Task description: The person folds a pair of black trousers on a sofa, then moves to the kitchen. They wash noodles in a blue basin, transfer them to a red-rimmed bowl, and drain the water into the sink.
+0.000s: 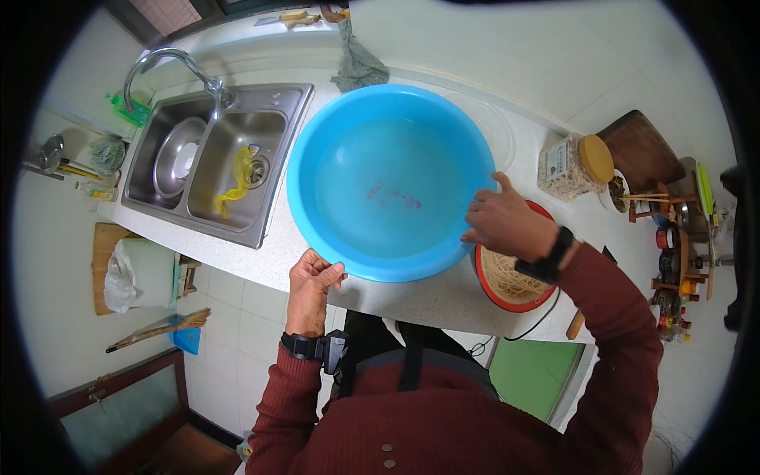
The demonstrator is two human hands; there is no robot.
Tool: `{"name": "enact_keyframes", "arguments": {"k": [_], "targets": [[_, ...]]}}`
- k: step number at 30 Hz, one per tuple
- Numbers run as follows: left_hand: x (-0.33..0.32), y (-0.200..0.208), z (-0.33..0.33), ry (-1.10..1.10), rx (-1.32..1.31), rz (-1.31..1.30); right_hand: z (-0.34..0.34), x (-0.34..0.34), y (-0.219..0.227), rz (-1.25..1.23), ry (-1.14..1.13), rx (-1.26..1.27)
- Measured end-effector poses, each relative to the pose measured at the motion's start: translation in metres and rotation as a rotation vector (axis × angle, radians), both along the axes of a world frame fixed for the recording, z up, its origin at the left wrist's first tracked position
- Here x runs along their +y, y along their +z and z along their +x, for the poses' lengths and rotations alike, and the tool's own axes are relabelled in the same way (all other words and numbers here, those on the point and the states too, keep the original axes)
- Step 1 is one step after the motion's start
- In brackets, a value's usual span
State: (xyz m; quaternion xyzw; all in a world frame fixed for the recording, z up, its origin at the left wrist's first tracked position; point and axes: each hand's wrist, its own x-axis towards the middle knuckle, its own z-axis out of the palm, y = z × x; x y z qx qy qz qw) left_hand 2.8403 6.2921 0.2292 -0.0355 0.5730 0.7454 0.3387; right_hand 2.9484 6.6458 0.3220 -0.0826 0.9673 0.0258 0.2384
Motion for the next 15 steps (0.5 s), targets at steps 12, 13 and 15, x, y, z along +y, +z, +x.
{"name": "enact_keyframes", "arguments": {"k": [12, 13, 15], "targets": [[0.002, -0.001, 0.002, 0.039, 0.018, -0.021, 0.140, 0.029, -0.049, -0.090, -0.273, 0.396], [0.003, 0.000, 0.002, 0.037, 0.008, -0.035, 0.142, 0.028, -0.054, -0.101, -0.319, 0.421], [0.003, 0.000, 0.003, 0.050, 0.014, -0.024, 0.143, 0.024, -0.056, -0.096, -0.394, 0.482]]}}
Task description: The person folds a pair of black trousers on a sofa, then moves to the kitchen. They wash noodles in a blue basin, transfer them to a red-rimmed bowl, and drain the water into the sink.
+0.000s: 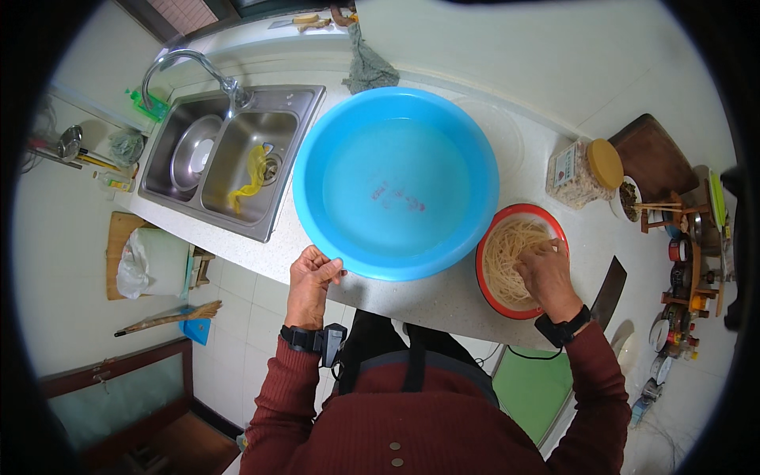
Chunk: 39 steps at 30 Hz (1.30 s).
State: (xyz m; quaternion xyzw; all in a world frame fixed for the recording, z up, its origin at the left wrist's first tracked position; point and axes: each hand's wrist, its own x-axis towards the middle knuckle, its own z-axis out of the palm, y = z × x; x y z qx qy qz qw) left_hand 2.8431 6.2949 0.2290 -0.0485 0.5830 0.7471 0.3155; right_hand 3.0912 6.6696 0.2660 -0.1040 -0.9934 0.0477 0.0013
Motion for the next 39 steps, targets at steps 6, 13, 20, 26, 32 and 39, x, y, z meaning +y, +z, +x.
{"name": "enact_keyframes", "arguments": {"k": [6, 13, 20, 26, 32, 39], "targets": [[-0.001, 0.005, 0.000, 0.001, -0.054, -0.049, -0.009, -0.047, 0.013, -0.322, -0.240, 0.112], [-0.001, 0.018, -0.023, -0.121, 0.005, -0.065, -0.035, -0.124, -0.002, -1.387, -0.689, 0.025], [0.005, 0.007, -0.076, -0.170, 0.017, 0.057, -0.084, -0.151, -0.016, -1.685, -0.903, 0.334], [0.021, -0.013, -0.101, -0.195, -0.031, 0.118, -0.102, -0.149, -0.043, -1.839, -0.966, 0.571], [0.022, -0.020, -0.100, -0.136, -0.057, 0.083, -0.099, -0.145, -0.057, -1.895, -0.945, 0.685], [0.001, -0.004, -0.078, -0.063, -0.061, 0.028, -0.099, -0.151, -0.038, -1.894, -0.991, 0.671]]}}
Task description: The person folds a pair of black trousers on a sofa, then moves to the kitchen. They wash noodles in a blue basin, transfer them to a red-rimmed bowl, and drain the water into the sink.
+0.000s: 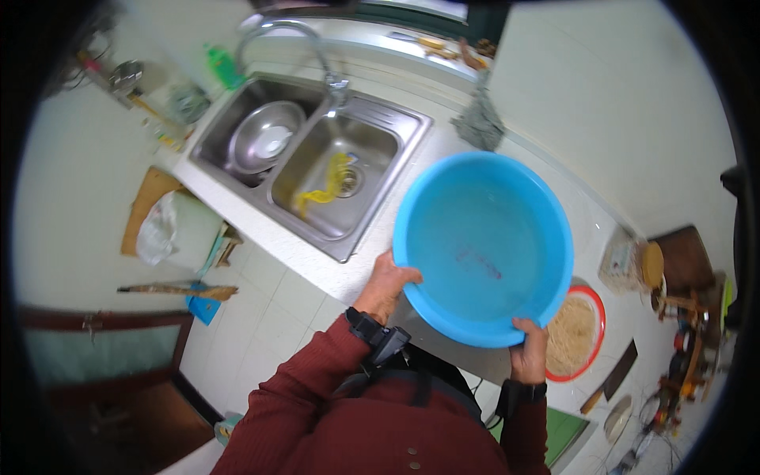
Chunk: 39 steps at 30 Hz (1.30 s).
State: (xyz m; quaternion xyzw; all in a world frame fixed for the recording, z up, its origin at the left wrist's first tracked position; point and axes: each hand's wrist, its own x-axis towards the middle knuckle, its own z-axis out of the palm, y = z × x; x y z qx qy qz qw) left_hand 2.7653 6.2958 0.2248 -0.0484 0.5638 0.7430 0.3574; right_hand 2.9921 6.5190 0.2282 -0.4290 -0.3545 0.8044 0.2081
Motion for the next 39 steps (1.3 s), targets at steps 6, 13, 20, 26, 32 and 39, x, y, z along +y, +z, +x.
{"name": "enact_keyframes", "arguments": {"k": [6, 13, 20, 26, 32, 39], "targets": [[-0.026, 0.026, 0.013, 0.080, 0.003, 0.078, -0.009, -0.011, 0.026, 0.038, 0.115, -0.054], [-0.081, 0.040, 0.011, 0.220, 0.045, 0.062, -0.052, -0.038, 0.046, 0.106, 0.232, -0.075], [-0.164, 0.039, -0.026, 0.332, 0.032, 0.065, -0.122, -0.110, 0.070, 0.215, 0.352, -0.075], [-0.275, 0.034, -0.081, 0.426, 0.055, 0.036, -0.203, -0.210, 0.070, 0.148, 0.465, -0.055], [-0.383, 0.037, -0.145, 0.487, 0.078, -0.034, -0.285, -0.312, 0.053, 0.058, 0.537, -0.120], [-0.460, 0.028, -0.202, 0.561, 0.062, -0.082, -0.362, -0.380, 0.045, 0.034, 0.679, -0.048]]}}
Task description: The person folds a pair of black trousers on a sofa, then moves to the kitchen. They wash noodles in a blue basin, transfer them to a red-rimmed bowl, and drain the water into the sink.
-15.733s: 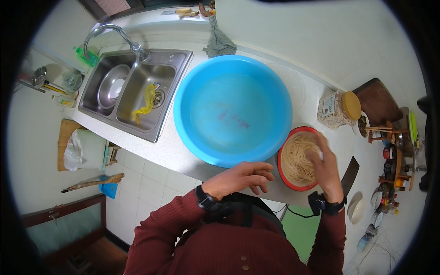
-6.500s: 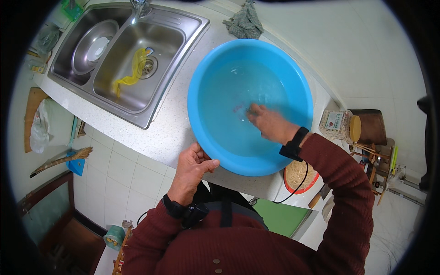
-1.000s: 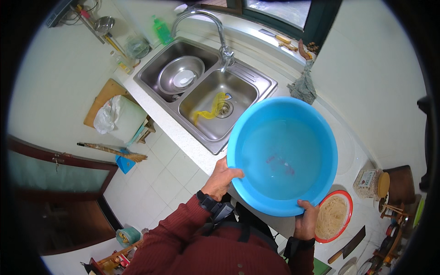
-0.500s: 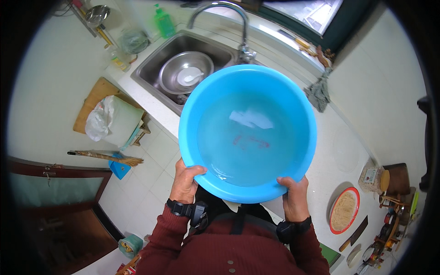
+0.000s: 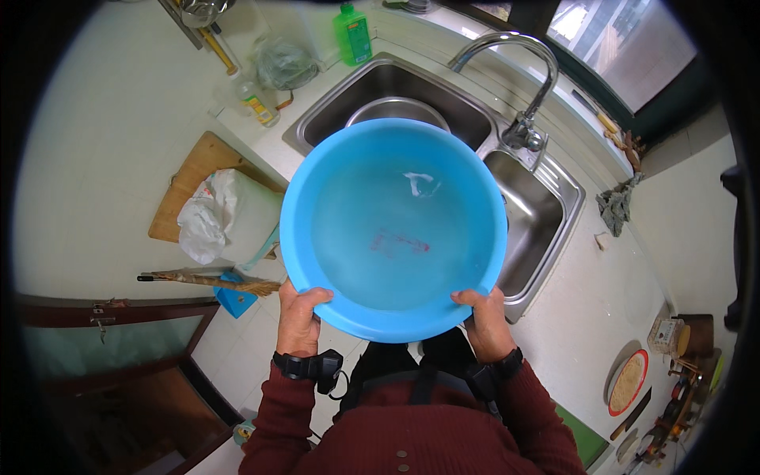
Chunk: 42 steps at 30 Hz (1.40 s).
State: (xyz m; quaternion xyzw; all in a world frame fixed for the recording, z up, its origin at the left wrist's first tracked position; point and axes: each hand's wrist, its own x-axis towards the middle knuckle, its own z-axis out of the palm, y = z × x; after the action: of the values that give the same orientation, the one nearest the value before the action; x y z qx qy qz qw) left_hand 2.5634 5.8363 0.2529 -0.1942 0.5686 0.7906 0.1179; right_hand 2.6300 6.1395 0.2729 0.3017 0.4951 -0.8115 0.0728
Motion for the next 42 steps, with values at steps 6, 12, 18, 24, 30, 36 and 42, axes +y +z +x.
{"name": "enact_keyframes", "arguments": {"k": [6, 12, 18, 24, 30, 36, 42], "targets": [[-0.023, 0.002, -0.027, 0.084, -0.024, -0.051, -0.053, -0.011, -0.013, -0.026, 0.138, 0.016], [-0.015, 0.025, -0.044, 0.160, -0.023, -0.168, -0.092, -0.011, -0.030, -0.112, 0.152, -0.072], [-0.012, 0.041, -0.063, 0.171, -0.038, -0.224, -0.117, -0.007, -0.041, -0.242, 0.173, -0.110], [-0.014, 0.046, -0.084, 0.158, -0.033, -0.253, -0.133, -0.015, -0.048, -0.263, 0.164, -0.128], [-0.022, 0.046, -0.110, 0.110, -0.006, -0.222, -0.147, -0.019, -0.053, -0.273, 0.156, -0.111], [-0.026, 0.054, -0.132, 0.102, 0.018, -0.263, -0.165, -0.030, -0.068, -0.285, 0.123, -0.145], [-0.036, 0.059, -0.151, 0.072, 0.040, -0.282, -0.185, -0.041, -0.073, -0.318, 0.127, -0.171]]}}
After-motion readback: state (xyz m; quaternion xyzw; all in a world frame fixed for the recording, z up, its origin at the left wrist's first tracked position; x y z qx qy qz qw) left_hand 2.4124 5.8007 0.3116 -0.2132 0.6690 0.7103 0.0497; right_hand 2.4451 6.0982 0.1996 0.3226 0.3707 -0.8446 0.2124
